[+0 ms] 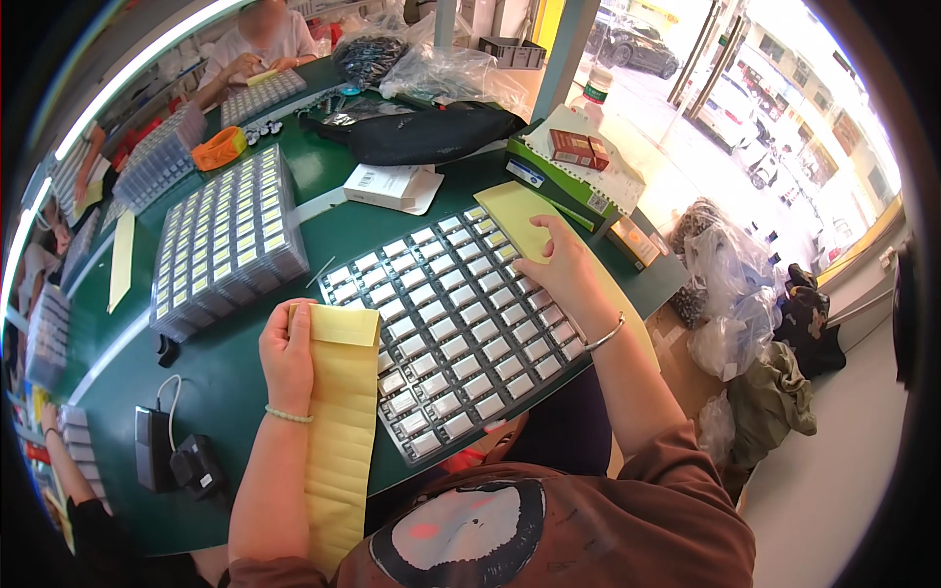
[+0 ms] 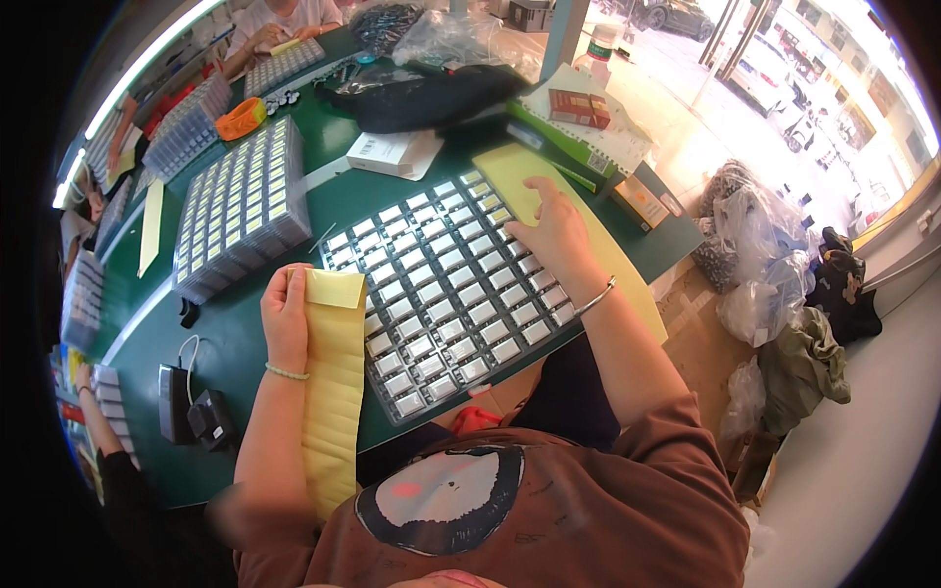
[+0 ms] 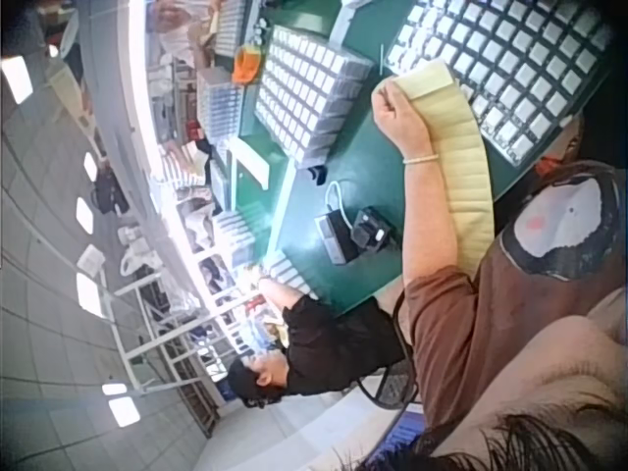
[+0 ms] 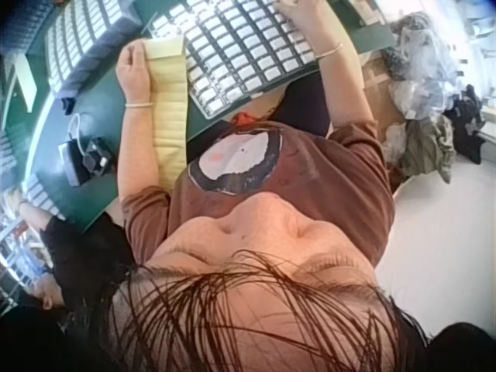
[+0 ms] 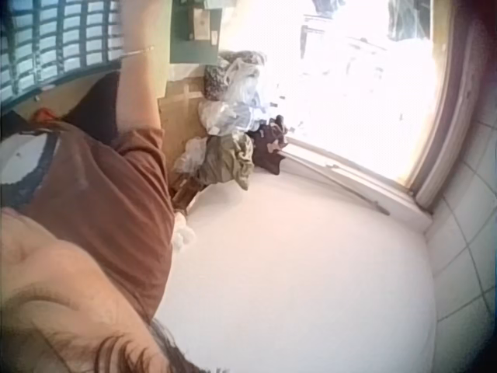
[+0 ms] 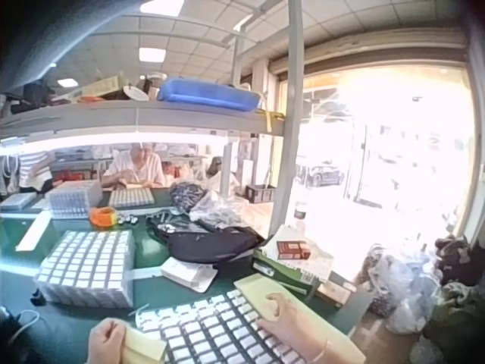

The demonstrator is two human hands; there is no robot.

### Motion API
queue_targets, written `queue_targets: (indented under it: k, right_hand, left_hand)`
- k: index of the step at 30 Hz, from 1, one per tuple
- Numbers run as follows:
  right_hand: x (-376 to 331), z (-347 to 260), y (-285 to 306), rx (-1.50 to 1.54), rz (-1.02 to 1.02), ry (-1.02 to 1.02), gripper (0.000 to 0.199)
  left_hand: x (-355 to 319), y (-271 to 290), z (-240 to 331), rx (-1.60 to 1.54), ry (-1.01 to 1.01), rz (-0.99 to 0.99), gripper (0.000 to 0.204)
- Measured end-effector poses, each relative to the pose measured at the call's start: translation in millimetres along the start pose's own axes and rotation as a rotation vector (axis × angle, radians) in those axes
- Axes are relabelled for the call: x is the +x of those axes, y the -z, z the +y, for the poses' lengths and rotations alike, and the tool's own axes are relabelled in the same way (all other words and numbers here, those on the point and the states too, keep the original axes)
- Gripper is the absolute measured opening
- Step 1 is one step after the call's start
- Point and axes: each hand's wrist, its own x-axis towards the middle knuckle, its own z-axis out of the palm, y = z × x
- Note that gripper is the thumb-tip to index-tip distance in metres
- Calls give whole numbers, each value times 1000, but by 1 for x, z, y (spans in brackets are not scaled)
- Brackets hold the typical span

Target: The person sits at a green workbench and repeatedly picks small white rectangular components from a yellow paper strip. They place each component into a designated slot on a large green circuit board grid. The person continues this repetitive assembly process throughout the clip.

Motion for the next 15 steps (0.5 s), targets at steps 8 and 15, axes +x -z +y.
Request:
queue_targets:
  k: [8,15]
  right_hand:
    - [-2,-48,2,109,56,184,18]
    - [-53,-132,-60,265,-343,498,19]
  left_hand:
    - [-8,-2,11,160,-162,42,17]
    - [-17,-5,21,127,-194,56,17]
